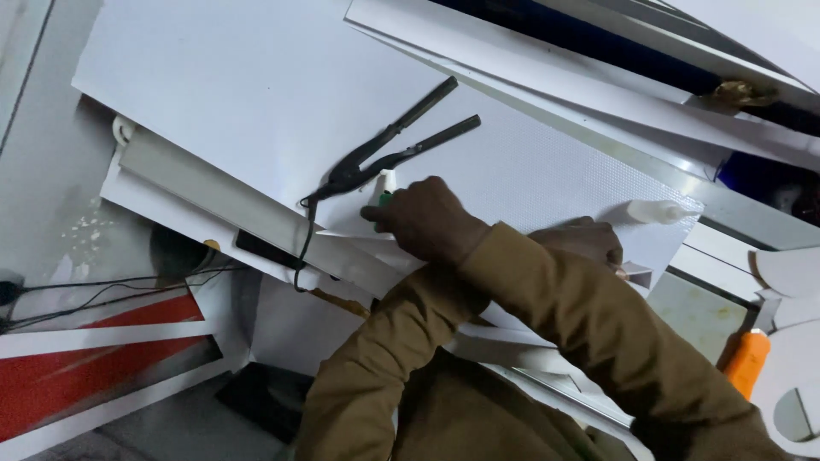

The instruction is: Applying glue to the edges of an acrylic strip and bonding it to a base to fabricate a 3D sign letter.

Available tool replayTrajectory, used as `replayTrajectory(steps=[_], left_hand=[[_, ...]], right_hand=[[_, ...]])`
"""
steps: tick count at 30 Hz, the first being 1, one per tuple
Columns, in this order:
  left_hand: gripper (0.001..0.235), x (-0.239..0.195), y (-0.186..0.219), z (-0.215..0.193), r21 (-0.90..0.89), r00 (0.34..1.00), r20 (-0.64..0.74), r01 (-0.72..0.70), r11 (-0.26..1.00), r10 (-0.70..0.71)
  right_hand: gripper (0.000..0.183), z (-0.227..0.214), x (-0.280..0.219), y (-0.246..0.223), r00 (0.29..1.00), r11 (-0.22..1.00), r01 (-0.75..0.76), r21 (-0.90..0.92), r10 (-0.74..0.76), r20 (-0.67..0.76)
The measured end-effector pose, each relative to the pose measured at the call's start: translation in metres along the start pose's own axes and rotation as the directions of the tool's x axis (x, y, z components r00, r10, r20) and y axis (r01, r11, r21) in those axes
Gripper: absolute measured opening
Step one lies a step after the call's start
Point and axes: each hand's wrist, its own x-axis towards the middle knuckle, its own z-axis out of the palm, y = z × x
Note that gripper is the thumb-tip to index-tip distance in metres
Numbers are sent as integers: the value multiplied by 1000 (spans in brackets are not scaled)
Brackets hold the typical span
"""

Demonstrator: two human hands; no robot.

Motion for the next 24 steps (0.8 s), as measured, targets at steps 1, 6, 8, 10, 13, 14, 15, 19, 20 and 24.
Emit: replayTrajectory(steps=[1, 6, 8, 10, 13, 14, 15, 19, 20, 24], left_hand=[[35, -1, 4, -5, -6, 1000, 18, 14, 1000, -13], [44, -15, 6, -48, 2, 988, 140, 58, 998, -57], [48, -22, 27, -72, -9, 976, 211, 62, 998, -59], [49, -80, 55, -83, -97, 970, 209, 149, 984, -126], [53, -132, 74, -131, -282, 917, 205, 389, 877, -341], [57, -146, 78, -149, -378, 845, 234, 535, 755, -481], [57, -107, 63, -123, -376, 848, 254, 529, 761, -464], [31, -36, 38, -74, -198, 976, 176, 164, 966, -130], [36, -39, 39, -78, -217, 976, 178, 165, 962, -127], [41, -43, 49, -89, -235, 973, 194, 170, 957, -125]], right_hand=[[18, 22, 19, 1, 1000, 998, -3, -61, 1, -29], [31, 27, 26, 17, 992, 991, -105, -85, 98, -79], [40, -21, -15, 20, 950, 995, -78, 59, 92, -299], [40, -40, -75, 35, 943, 946, -100, 310, 189, -273], [51, -48, -167, 60, 863, 732, -110, 672, 406, -302], [62, -44, -200, 66, 775, 597, -79, 799, 540, -327], [62, -25, -231, 78, 764, 587, -97, 804, 562, -318], [33, 42, -323, 101, 435, 597, -193, 779, 763, -478], [34, 56, -338, 102, 341, 477, -166, 863, 849, -404], [31, 124, -361, 99, 330, 361, -98, 927, 891, -312]])
